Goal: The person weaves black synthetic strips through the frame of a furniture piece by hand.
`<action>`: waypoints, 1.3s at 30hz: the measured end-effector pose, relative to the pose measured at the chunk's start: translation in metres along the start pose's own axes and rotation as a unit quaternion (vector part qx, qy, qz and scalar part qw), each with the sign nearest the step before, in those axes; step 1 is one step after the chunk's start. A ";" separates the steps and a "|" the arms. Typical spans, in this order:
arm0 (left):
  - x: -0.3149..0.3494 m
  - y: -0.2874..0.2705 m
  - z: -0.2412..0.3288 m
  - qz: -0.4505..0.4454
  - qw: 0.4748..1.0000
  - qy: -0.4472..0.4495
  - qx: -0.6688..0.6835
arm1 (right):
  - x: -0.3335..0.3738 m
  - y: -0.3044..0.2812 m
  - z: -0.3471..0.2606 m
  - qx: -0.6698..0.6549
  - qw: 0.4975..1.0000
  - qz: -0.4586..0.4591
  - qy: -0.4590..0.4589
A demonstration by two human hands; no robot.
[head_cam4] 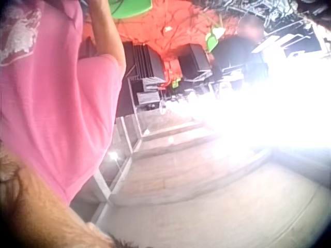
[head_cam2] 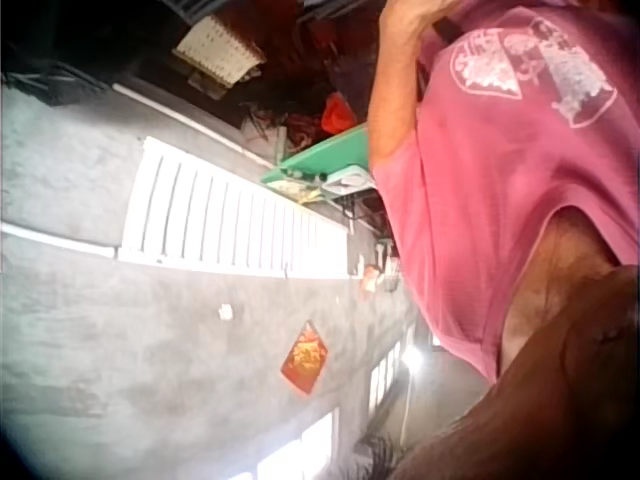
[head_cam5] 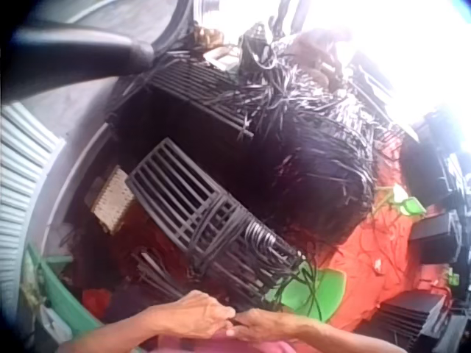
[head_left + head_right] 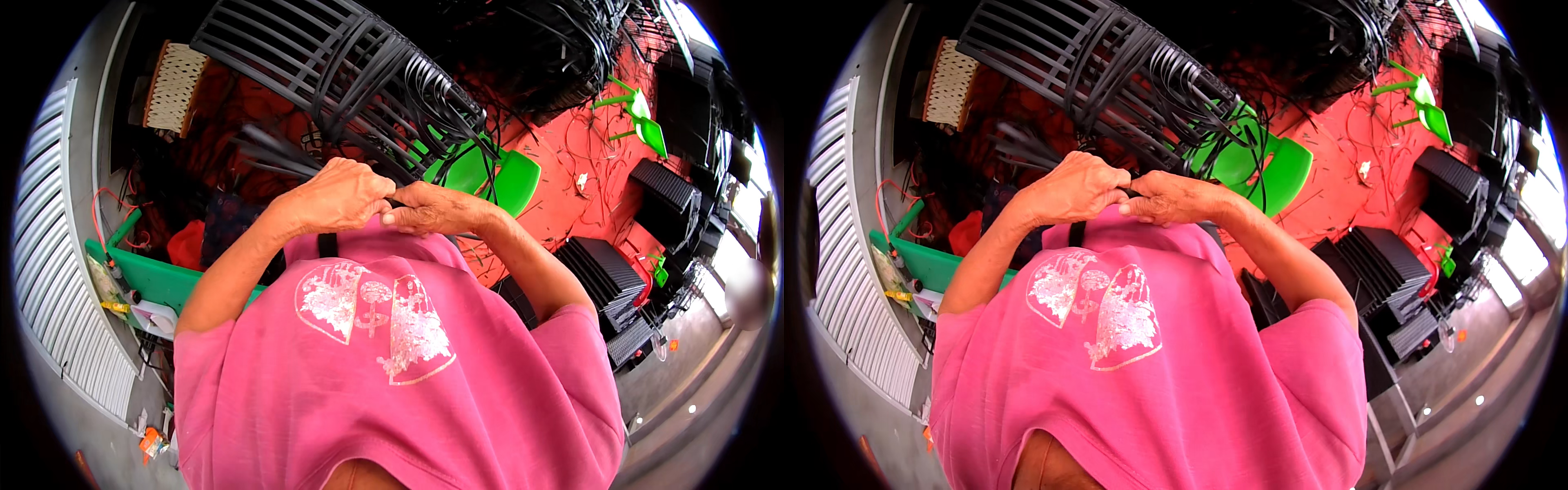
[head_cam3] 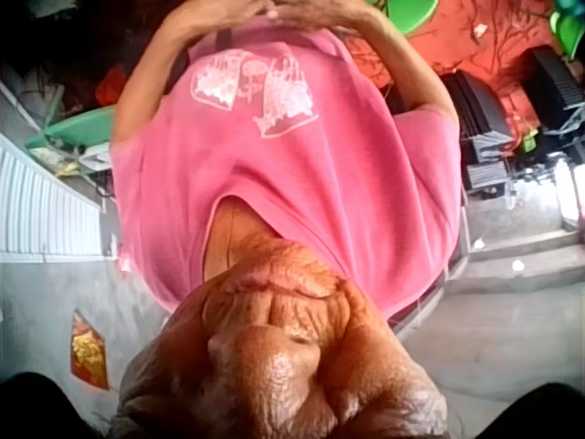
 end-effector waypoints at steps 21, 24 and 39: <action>0.065 -0.060 -0.106 0.609 0.748 -0.188 0.185 | -0.057 -0.057 0.026 0.270 0.763 0.513 -0.285; 0.030 -0.041 -0.098 0.577 0.734 -0.133 0.333 | -0.048 -0.069 0.018 0.335 0.743 0.559 -0.150; -0.153 0.025 -0.102 0.414 0.651 -0.180 0.610 | 0.003 -0.163 0.029 0.262 0.702 0.649 -0.132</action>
Point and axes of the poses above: each hand's wrist, its own x-axis away from the middle knuckle, its own y-axis out of the palm, z = x × y, the point moved 5 cm from there along -x, towards the middle knuckle, and after that the axes turned 5 degrees about -x, right-handed, at the moved point
